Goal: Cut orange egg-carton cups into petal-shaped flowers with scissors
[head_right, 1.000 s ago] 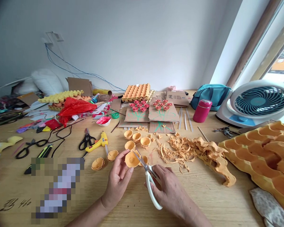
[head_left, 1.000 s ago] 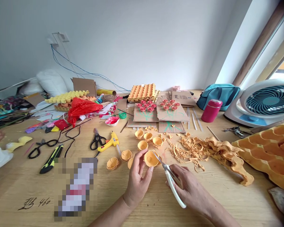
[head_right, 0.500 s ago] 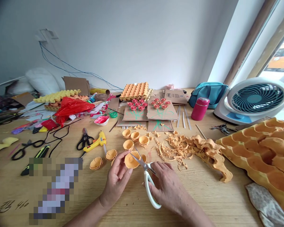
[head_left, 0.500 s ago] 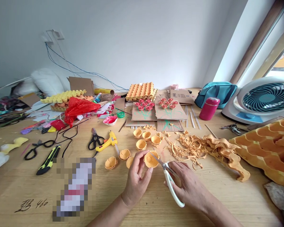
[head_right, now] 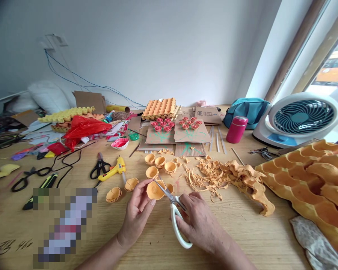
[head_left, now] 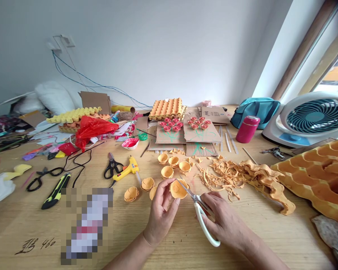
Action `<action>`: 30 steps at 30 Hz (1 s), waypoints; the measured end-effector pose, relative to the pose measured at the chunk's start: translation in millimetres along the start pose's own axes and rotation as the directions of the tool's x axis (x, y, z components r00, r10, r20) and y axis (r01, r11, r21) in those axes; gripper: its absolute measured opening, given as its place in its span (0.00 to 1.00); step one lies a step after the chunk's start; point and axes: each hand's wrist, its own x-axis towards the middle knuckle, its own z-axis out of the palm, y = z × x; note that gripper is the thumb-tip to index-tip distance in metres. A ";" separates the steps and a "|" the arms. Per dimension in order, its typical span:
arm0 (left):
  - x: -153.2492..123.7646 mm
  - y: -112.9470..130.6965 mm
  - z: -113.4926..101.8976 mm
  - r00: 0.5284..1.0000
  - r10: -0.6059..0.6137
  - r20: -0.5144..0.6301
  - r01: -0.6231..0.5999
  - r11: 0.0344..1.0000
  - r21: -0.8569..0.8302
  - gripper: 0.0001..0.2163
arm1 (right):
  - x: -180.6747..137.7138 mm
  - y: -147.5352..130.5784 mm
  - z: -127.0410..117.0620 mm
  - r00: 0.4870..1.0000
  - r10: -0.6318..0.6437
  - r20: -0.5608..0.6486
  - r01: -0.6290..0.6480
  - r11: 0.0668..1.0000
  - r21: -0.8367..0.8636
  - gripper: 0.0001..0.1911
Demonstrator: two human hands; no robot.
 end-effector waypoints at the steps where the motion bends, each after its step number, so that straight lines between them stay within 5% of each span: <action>1: 0.0 0.3 0.1 1.000 0.005 0.001 -0.005 1.000 -0.002 0.19 | -0.2 0.0 -0.1 1.000 -0.001 0.007 0.001 1.000 0.002 0.13; 14: -0.9 0.2 -0.4 0.999 0.040 0.010 -0.040 0.999 0.026 0.18 | -1.2 0.2 1.0 1.000 -0.027 0.003 0.027 1.000 -0.003 0.12; 21: -6.2 -10.4 0.8 0.993 0.108 0.054 -0.113 0.988 0.109 0.16 | 1.5 2.4 3.9 0.998 -0.050 -0.023 0.048 0.997 -0.054 0.03; 30: -7.7 -8.7 0.1 0.997 0.059 0.055 -0.062 0.996 0.068 0.17 | 1.6 1.7 0.3 0.996 -0.086 -0.022 0.085 0.996 -0.038 0.07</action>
